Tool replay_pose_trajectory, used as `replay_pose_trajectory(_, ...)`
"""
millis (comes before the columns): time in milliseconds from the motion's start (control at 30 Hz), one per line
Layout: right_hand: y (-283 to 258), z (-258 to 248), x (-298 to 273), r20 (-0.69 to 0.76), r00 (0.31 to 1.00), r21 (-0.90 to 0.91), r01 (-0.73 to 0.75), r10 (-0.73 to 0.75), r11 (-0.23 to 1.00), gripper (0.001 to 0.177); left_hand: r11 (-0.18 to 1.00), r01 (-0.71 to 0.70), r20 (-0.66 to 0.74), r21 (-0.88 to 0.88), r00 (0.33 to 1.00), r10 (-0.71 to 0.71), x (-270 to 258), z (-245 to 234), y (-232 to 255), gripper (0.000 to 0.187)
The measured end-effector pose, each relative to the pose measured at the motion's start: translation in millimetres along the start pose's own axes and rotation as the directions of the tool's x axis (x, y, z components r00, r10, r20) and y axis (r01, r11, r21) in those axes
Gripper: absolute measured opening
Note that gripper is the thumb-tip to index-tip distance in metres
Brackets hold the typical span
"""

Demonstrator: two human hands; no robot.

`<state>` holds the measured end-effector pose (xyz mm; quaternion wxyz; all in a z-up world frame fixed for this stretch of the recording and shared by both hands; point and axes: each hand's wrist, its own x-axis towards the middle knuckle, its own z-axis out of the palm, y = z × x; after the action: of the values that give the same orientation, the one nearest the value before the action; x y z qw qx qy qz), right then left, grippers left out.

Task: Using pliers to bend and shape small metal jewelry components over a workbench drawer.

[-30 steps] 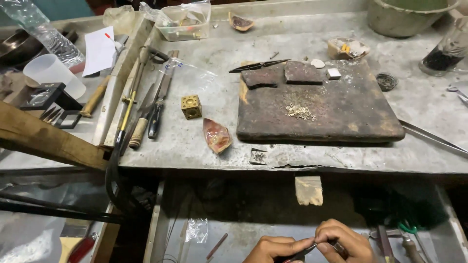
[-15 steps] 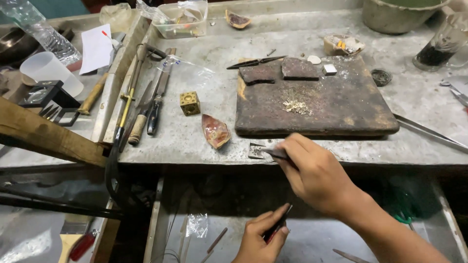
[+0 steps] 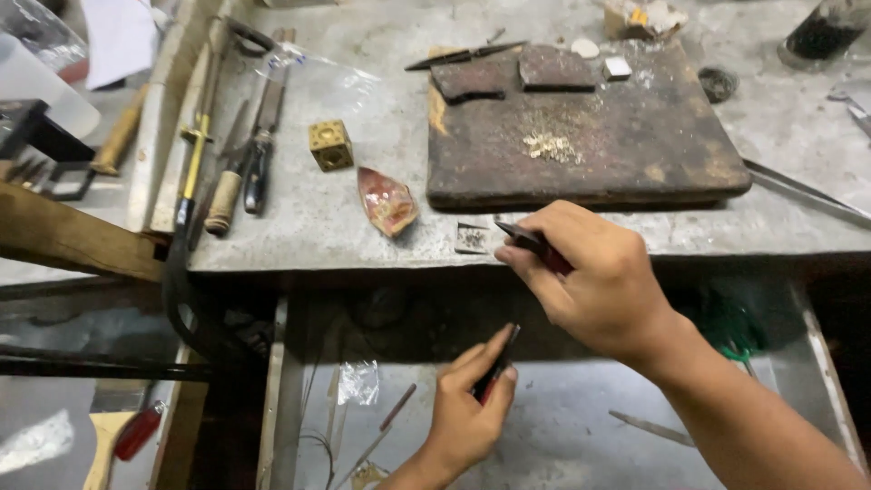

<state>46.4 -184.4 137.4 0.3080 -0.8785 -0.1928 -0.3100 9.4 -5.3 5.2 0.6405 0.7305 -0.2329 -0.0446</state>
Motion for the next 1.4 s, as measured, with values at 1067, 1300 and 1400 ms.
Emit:
replay_pose_trajectory(1067, 90.5, 87.9, -237.9, 0.648, 0.713, -0.285, -0.100, 0.268, 0.953, 0.012, 0.969, 0.246, -0.110, -0.028, 0.963, -0.248, 2.1, 9.3, -22.2, 0.047)
replay_pose_trajectory(1300, 40.6, 54.8, -186.3, 0.263, 0.787, 0.238, -0.613, 0.558, 0.753, 0.010, 0.996, 0.081, 0.083, -0.042, 0.994, -0.077, -4.3, 9.8, -12.3, 0.057)
replay_pose_trajectory(1400, 21.4, 48.9, -179.6, 0.221, 0.713, 0.554, -0.653, 0.666, 0.516, 0.027, 0.983, -0.179, 0.172, -0.029, 0.968, 0.182, -10.6, 15.1, -17.1, 0.052)
